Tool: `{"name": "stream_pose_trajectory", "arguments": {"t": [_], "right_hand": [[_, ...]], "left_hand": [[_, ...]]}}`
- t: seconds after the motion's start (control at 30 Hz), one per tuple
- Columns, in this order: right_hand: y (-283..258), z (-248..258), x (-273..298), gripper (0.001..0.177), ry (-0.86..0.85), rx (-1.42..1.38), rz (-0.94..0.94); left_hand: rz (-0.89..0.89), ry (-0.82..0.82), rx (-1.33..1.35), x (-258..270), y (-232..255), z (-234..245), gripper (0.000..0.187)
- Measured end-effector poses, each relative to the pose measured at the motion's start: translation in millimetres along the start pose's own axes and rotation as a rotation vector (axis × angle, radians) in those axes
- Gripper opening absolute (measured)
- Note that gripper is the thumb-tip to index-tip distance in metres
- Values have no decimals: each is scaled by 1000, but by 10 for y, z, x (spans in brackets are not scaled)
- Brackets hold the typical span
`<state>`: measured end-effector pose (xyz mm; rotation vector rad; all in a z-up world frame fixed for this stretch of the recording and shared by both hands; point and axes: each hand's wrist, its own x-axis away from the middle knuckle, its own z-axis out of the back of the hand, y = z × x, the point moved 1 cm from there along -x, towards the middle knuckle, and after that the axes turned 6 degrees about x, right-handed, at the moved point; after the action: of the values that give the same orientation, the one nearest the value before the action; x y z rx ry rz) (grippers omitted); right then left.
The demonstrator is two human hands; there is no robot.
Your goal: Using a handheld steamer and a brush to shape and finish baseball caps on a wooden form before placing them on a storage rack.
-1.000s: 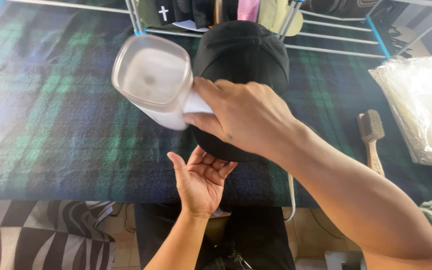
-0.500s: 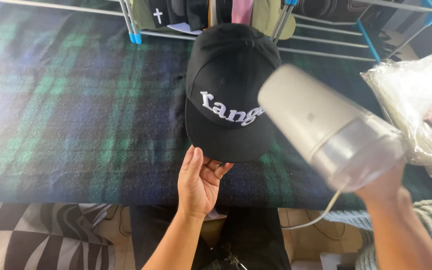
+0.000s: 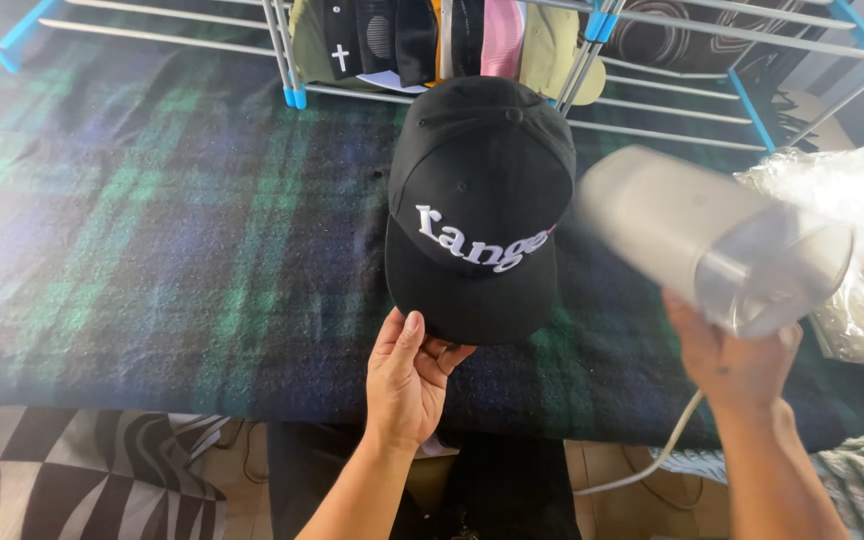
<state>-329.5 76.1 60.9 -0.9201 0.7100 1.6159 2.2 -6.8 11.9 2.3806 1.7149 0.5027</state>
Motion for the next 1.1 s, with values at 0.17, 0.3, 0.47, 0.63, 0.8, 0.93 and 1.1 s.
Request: {"name": "stream_pose_trajectory", "arguments": {"t": [0.17, 0.3, 0.47, 0.63, 0.8, 0.93, 1.1], "right_hand": [[-592, 360, -720, 63, -174, -210, -307], [-452, 256, -738, 34, -190, -251, -248], [-675, 231, -1848, 54, -835, 192, -889], [-5, -135, -1892, 38, -588, -310, -886], [325, -629, -1410, 33, -501, -569, -1175], [223, -779, -1033, 43, -602, -732, -1418], [-213, -395, -1105, 48, -774, -445, -1449]], "left_hand": [[-21, 17, 24, -35, -32, 18, 25], [-30, -39, -4, -17, -17, -28, 36], [-37, -31, 4, -29, -32, 18, 32], [-33, -28, 4, -38, -49, 38, 32], [-49, -81, 8, -50, -52, 60, 35], [-74, -25, -27, -43, -58, 44, 28], [-78, -29, -11, -47, -59, 36, 24]]}}
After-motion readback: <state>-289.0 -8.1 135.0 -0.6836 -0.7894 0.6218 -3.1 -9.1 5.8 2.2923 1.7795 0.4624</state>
